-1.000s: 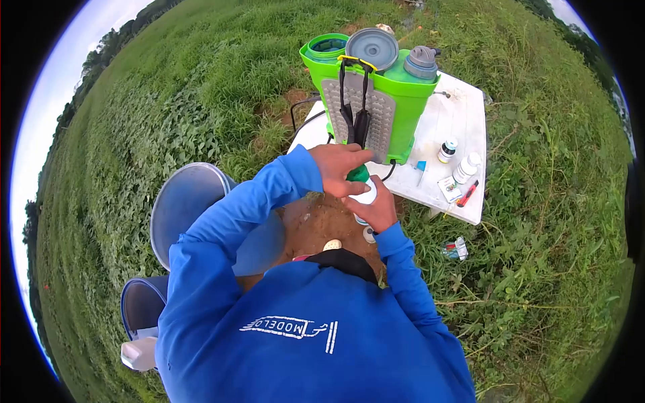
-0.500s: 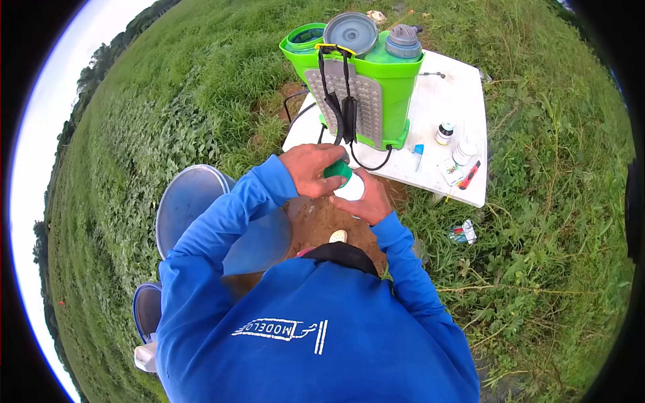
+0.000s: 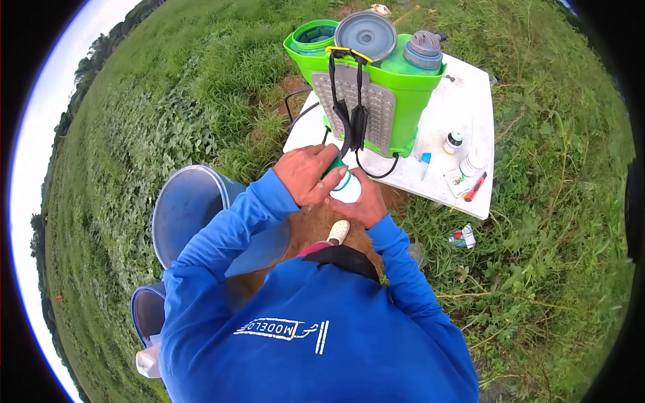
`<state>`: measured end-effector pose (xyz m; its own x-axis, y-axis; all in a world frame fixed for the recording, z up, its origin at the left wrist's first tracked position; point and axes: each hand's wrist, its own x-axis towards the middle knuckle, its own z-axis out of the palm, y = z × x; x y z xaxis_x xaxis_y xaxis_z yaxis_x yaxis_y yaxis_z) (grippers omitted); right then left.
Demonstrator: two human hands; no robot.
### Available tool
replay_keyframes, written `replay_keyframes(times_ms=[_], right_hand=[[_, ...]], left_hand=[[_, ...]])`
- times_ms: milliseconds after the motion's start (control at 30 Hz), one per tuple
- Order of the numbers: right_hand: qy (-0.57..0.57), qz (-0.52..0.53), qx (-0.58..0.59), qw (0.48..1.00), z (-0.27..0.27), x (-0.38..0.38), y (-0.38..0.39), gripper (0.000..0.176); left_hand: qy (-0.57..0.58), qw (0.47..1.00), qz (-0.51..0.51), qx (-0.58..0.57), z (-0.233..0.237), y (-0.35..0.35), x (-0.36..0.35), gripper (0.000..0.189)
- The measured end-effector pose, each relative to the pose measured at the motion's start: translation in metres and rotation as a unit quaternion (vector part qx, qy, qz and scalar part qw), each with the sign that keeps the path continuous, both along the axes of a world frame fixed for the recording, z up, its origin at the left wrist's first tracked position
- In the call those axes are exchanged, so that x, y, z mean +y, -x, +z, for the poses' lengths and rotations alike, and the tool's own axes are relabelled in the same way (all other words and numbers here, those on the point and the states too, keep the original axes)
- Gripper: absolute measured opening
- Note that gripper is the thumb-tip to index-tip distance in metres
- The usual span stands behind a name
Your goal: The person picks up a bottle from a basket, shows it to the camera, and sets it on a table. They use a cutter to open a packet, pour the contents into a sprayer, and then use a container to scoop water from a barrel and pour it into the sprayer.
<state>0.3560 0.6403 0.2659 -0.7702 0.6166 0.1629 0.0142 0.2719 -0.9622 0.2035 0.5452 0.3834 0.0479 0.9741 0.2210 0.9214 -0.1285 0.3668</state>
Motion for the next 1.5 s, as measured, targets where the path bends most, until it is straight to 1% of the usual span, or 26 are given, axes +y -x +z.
replay_keyframes(times_ms=[67, 133, 167, 200, 233, 267, 300, 333, 400, 467, 533, 633, 667, 733, 767, 800, 833, 867, 933, 967, 1000, 1067, 1200, 1367, 1400, 1500], right_hand=[[0.005, -0.018, 0.008, 1.0, 0.002, 0.007, 0.014, 0.058], [0.007, -0.021, 0.034, 0.999, 0.004, 0.018, 0.027, 0.057], [0.008, -0.019, 0.045, 0.999, 0.005, 0.022, 0.035, 0.057], [0.005, -0.018, 0.04, 0.999, 0.004, 0.029, 0.044, 0.057], [0.016, -0.007, 0.051, 0.999, 0.003, 0.034, 0.051, 0.057], [0.026, 0.003, 0.062, 0.998, 0.002, 0.039, 0.057, 0.056], [0.008, 0.0, 0.054, 0.998, 0.004, 0.045, 0.063, 0.056], [0.013, 0.003, 0.049, 0.999, 0.008, 0.05, 0.068, 0.056], [0.014, -0.002, 0.051, 0.999, 0.006, 0.059, 0.076, 0.056], [0.034, -0.007, 0.03, 0.999, 0.012, 0.066, 0.078, 0.055], [0.006, -0.012, 0.014, 1.0, 0.012, 0.074, 0.077, 0.055], [0.04, -0.021, 0.0, 0.999, 0.017, 0.08, 0.069, 0.059], [0.048, -0.024, -0.01, 0.998, 0.018, 0.083, 0.066, 0.06], [0.049, -0.041, 0.003, 0.998, 0.018, 0.085, 0.062, 0.06], [0.055, -0.048, 0.004, 0.997, 0.02, 0.086, 0.058, 0.059], [0.062, -0.056, 0.004, 0.997, 0.023, 0.087, 0.055, 0.058], [0.083, -0.067, 0.0, 0.994, 0.024, 0.086, 0.051, 0.056], [0.089, -0.076, -0.007, 0.993, 0.025, 0.086, 0.047, 0.058], [0.099, -0.107, -0.008, 0.989, 0.028, 0.084, 0.042, 0.054], [0.101, -0.109, -0.002, 0.989, 0.023, 0.083, 0.036, 0.054], [0.098, -0.116, -0.015, 0.988, 0.019, 0.084, 0.033, 0.053], [0.096, -0.122, -0.027, 0.987, 0.013, 0.082, 0.025, 0.053], [0.114, -0.143, -0.053, 0.982, 0.011, 0.08, 0.009, 0.054], [0.124, -0.149, -0.036, 0.98, 0.003, 0.077, -0.001, 0.054], [0.138, -0.154, -0.031, 0.978, 0.002, 0.076, -0.002, 0.053], [0.144, -0.153, -0.021, 0.977, 0.001, 0.076, -0.004, 0.052]], left_hand=[[-0.036, 0.998, 0.041, -0.02, -0.01, 0.016, 0.012, 0.033], [-0.05, 0.97, 0.079, -0.225, -0.019, 0.033, 0.025, 0.036], [-0.051, 0.968, 0.08, -0.232, -0.027, 0.042, 0.03, 0.036], [-0.015, 0.911, 0.09, -0.402, -0.036, 0.053, 0.036, 0.038], [0.024, 0.824, 0.097, -0.558, -0.043, 0.063, 0.042, 0.041], [0.063, 0.709, 0.1, -0.695, -0.05, 0.073, 0.047, 0.044], [0.08, 0.631, 0.056, -0.769, -0.048, 0.084, 0.052, 0.05], [0.074, 0.593, 0.003, -0.802, -0.055, 0.101, 0.058, 0.054], [0.072, 0.521, -0.008, -0.85, -0.051, 0.132, 0.066, 0.054], [0.069, 0.481, -0.001, -0.874, -0.037, 0.166, 0.069, 0.05], [0.033, 0.492, -0.044, -0.869, -0.025, 0.203, 0.08, 0.044], [0.003, 0.608, -0.02, -0.793, 0.014, 0.246, 0.107, 0.033], [-0.002, 0.703, -0.027, -0.71, 0.026, 0.262, 0.122, 0.028], [0.046, 0.804, -0.052, -0.59, 0.056, 0.281, 0.156, 0.025], [0.045, 0.806, -0.054, -0.587, 0.072, 0.28, 0.171, 0.025], [0.046, 0.934, -0.086, -0.343, 0.088, 0.273, 0.187, 0.026], [0.043, 0.99, -0.111, -0.072, 0.099, 0.268, 0.203, 0.027], [0.043, 0.991, -0.112, -0.067, 0.098, 0.268, 0.217, 0.027], [0.063, 0.972, -0.161, 0.16, 0.089, 0.267, 0.244, 0.03], [0.148, 0.965, -0.148, 0.16, 0.09, 0.263, 0.254, 0.032], [0.147, 0.963, -0.149, 0.167, 0.091, 0.257, 0.263, 0.032], [0.234, 0.939, -0.115, 0.225, 0.089, 0.246, 0.273, 0.034], [0.257, 0.942, -0.089, 0.195, 0.081, 0.236, 0.279, 0.035], [0.151, 0.98, -0.129, 0.03, 0.074, 0.249, 0.261, 0.022], [0.152, 0.979, -0.129, 0.031, 0.075, 0.247, 0.254, 0.022], [0.049, 0.995, -0.042, -0.073, 0.074, 0.241, 0.234, 0.02]])
